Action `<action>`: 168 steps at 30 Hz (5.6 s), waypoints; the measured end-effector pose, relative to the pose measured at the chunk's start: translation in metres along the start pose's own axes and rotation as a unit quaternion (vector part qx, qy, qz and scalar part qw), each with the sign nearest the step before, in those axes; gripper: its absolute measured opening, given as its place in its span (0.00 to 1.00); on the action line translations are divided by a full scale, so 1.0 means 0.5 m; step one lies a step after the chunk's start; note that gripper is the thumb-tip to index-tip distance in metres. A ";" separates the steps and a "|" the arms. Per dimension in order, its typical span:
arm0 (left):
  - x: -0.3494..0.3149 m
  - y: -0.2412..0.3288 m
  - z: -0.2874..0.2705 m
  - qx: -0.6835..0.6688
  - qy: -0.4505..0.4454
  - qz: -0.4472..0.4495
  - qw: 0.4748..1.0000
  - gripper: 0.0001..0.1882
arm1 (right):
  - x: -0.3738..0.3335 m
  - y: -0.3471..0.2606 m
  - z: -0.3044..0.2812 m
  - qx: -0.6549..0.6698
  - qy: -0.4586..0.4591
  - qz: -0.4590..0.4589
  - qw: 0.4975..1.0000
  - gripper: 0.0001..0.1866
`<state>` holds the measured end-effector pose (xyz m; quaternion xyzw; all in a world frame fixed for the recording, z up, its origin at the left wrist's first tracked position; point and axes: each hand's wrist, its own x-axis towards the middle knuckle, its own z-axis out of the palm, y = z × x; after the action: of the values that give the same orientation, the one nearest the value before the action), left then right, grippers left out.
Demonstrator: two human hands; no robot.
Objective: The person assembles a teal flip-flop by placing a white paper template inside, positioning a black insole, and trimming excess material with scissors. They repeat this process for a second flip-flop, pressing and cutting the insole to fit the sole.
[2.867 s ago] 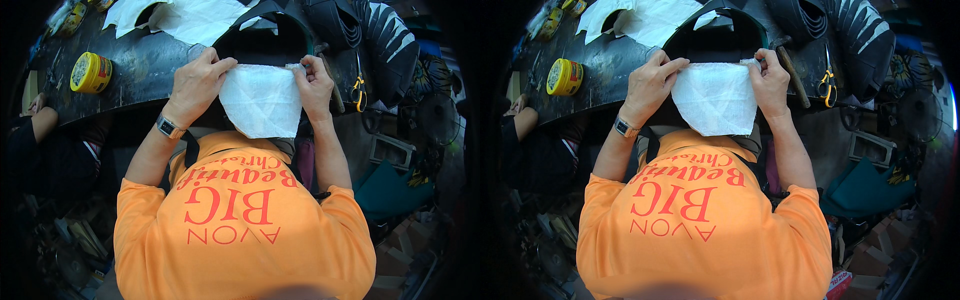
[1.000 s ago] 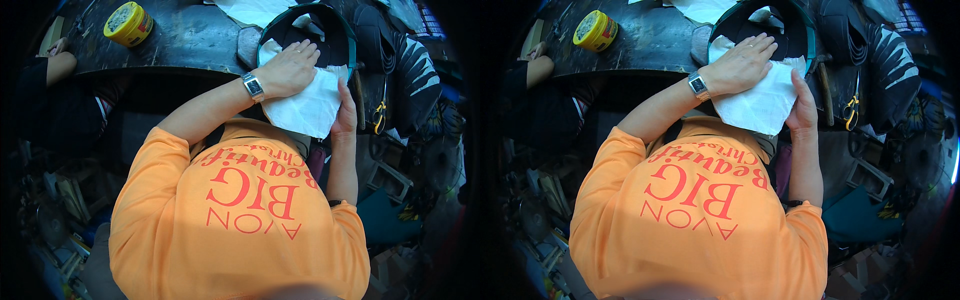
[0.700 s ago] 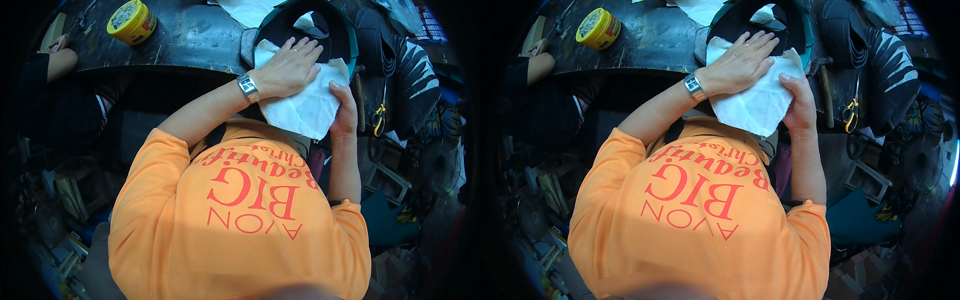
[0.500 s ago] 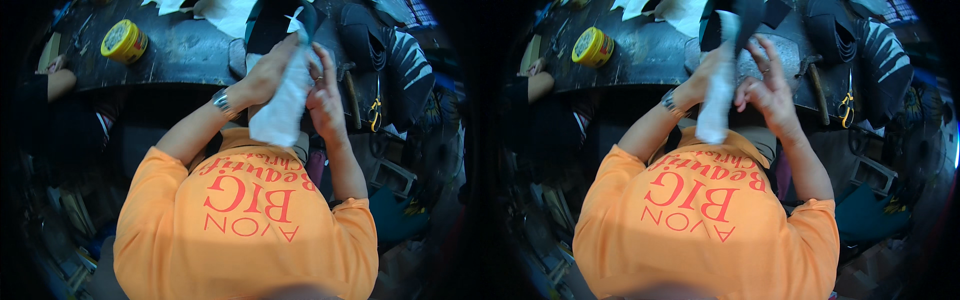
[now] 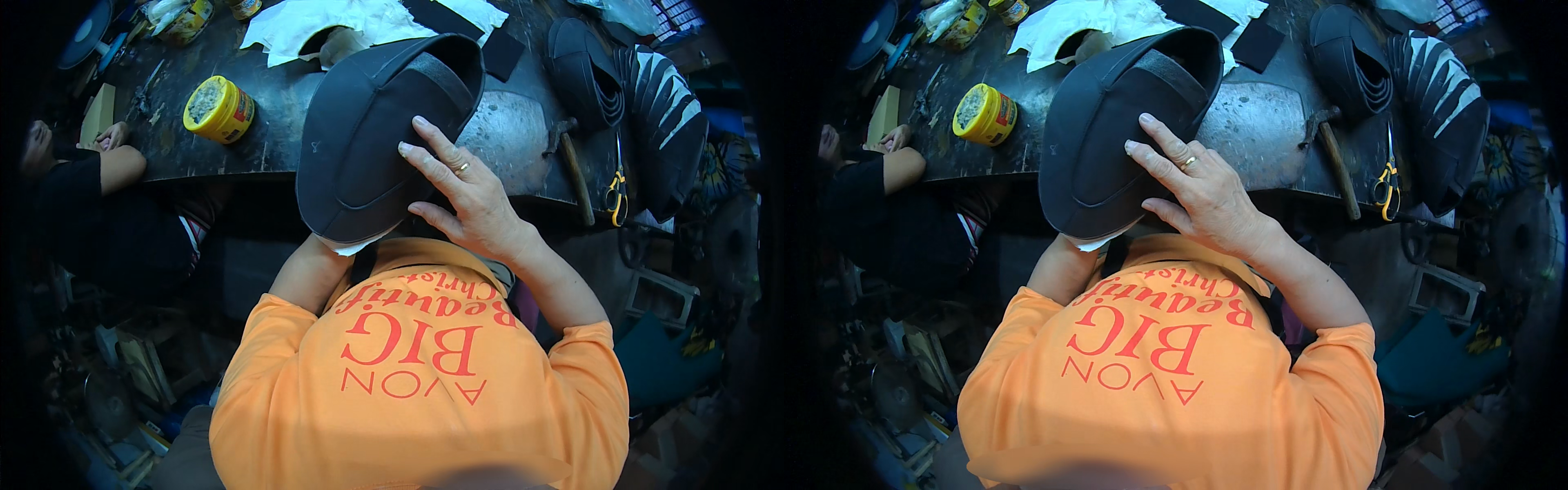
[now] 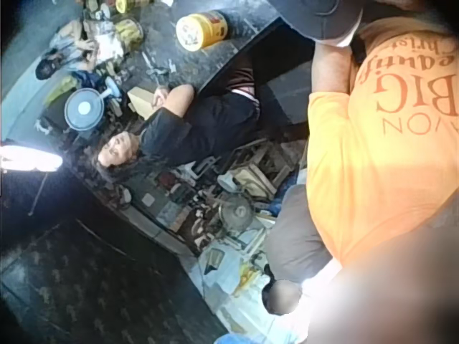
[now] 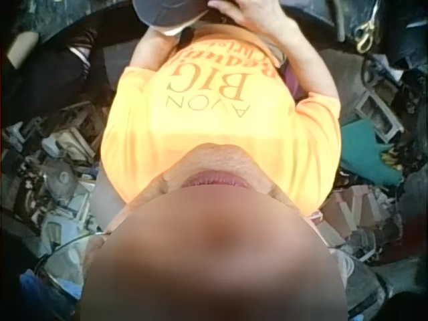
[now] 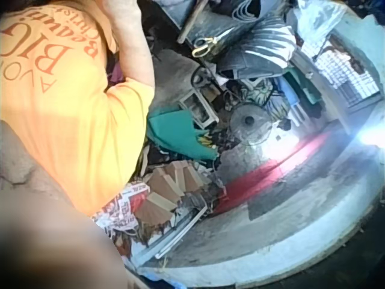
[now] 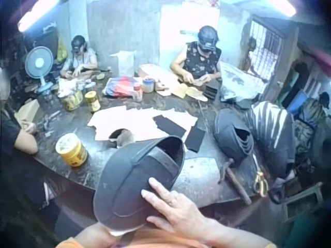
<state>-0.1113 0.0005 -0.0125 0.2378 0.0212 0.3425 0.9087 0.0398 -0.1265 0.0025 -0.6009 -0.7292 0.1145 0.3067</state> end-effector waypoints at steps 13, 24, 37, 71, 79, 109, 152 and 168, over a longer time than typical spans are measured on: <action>0.051 0.018 0.052 0.475 -0.074 0.181 0.858 0.31 | -0.070 0.051 -0.062 0.190 0.115 0.176 0.959 0.32; 0.045 -0.152 -0.039 0.880 -0.257 0.078 0.392 0.38 | -0.136 0.103 -0.137 0.042 0.162 0.099 0.981 0.24; 0.089 -0.109 -0.051 0.796 -0.366 0.098 0.473 0.23 | -0.126 0.143 -0.120 -0.140 0.090 0.107 0.980 0.18; 0.091 -0.111 -0.041 0.769 -0.338 0.066 0.538 0.25 | -0.121 0.124 -0.039 -0.069 0.218 0.132 0.964 0.27; 0.087 -0.107 -0.042 0.764 -0.304 0.042 0.568 0.29 | -0.122 0.115 -0.019 -0.085 0.227 0.208 0.948 0.22; 0.094 -0.130 -0.015 0.833 -0.362 0.049 0.416 0.22 | -0.170 0.159 -0.039 0.107 0.314 0.239 0.913 0.25; 0.047 -0.027 -0.036 0.884 -0.128 0.268 0.360 0.13 | -0.075 0.113 0.053 0.102 0.162 0.099 0.977 0.41; 0.059 -0.029 -0.058 0.842 -0.222 0.211 0.444 0.13 | -0.029 0.084 0.072 0.045 0.154 0.167 0.973 0.39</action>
<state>-0.0856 0.0219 -0.0408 0.9510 0.0459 0.2737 0.1361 0.0538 -0.1223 -0.0526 -0.7101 -0.5566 0.1029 0.4189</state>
